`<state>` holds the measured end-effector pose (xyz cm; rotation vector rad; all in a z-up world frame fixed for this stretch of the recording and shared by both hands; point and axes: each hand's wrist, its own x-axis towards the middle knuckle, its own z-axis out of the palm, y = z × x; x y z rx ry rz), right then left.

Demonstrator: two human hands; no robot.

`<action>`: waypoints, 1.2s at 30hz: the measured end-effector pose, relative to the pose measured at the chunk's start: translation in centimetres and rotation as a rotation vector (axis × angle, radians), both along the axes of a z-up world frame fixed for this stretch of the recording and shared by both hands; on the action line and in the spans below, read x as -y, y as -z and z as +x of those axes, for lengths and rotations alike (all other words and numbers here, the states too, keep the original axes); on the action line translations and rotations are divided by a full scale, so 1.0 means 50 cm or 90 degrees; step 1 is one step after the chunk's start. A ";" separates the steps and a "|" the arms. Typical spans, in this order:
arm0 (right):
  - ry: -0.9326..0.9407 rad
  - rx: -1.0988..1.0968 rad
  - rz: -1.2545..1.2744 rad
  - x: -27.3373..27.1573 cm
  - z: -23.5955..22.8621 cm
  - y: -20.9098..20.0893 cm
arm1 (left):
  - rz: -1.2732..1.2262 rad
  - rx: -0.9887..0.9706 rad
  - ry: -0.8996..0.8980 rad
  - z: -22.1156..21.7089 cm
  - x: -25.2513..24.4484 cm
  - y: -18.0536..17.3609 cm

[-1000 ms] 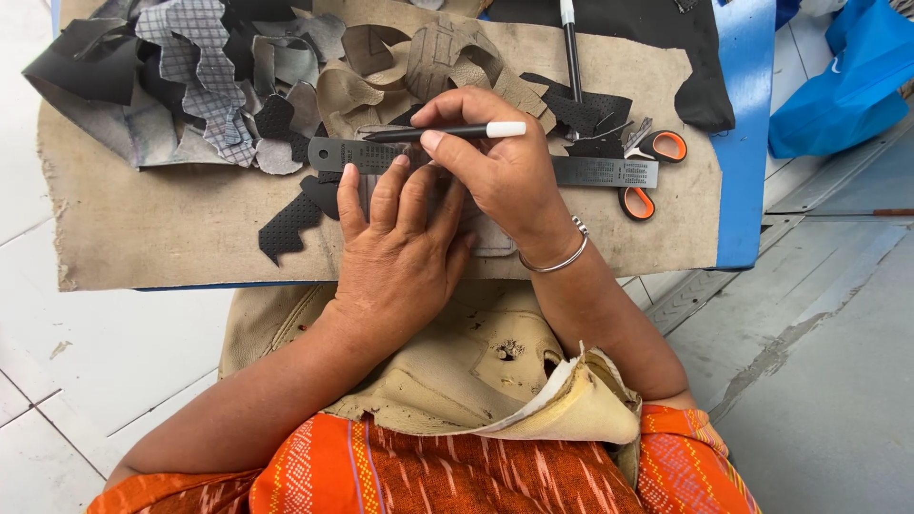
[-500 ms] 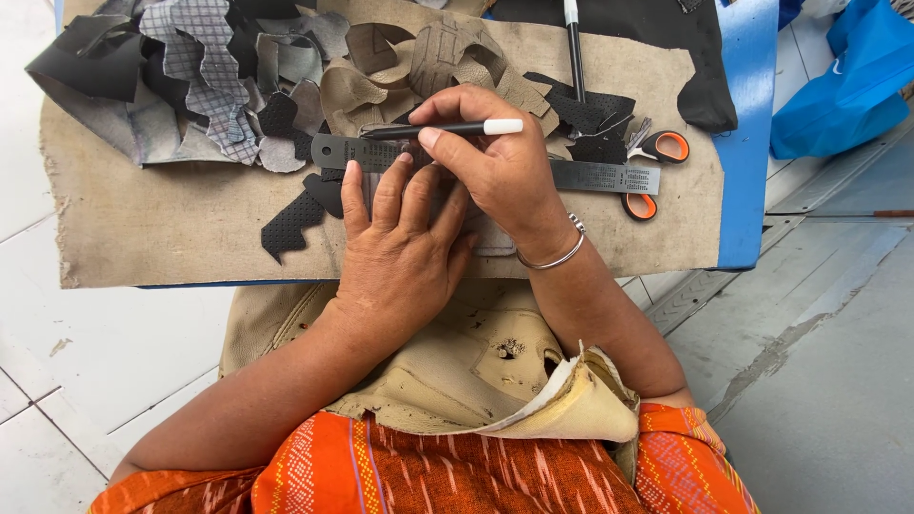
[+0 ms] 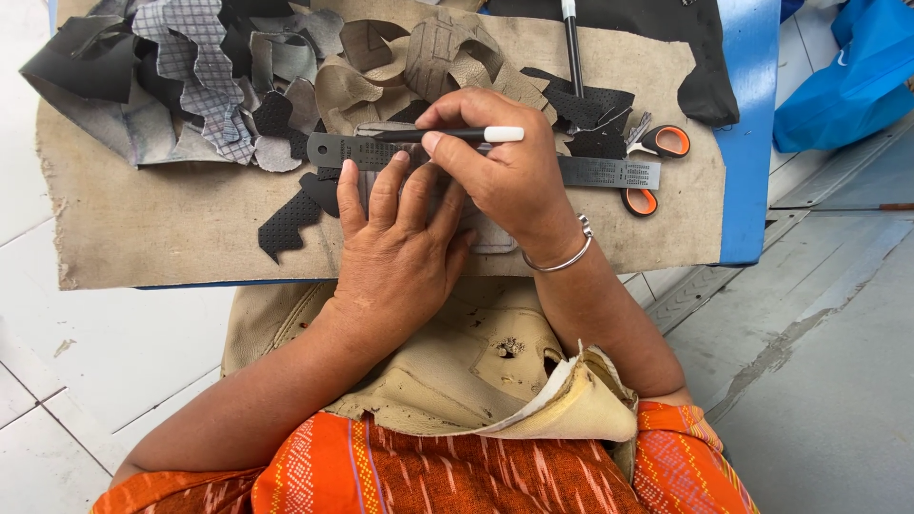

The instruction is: Marking a grid pattern on leather scraps using a ruler and a white marker

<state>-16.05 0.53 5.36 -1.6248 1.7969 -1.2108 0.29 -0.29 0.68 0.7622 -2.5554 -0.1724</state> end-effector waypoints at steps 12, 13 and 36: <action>0.045 -0.094 -0.011 -0.043 -0.049 -0.016 | 0.012 0.023 0.013 0.001 0.001 -0.006; 0.049 -0.095 -0.004 -0.047 -0.054 -0.020 | 0.012 0.018 0.010 0.001 0.001 -0.004; 0.143 -0.138 0.028 -0.124 -0.120 -0.035 | -0.008 0.045 0.011 -0.001 0.000 -0.013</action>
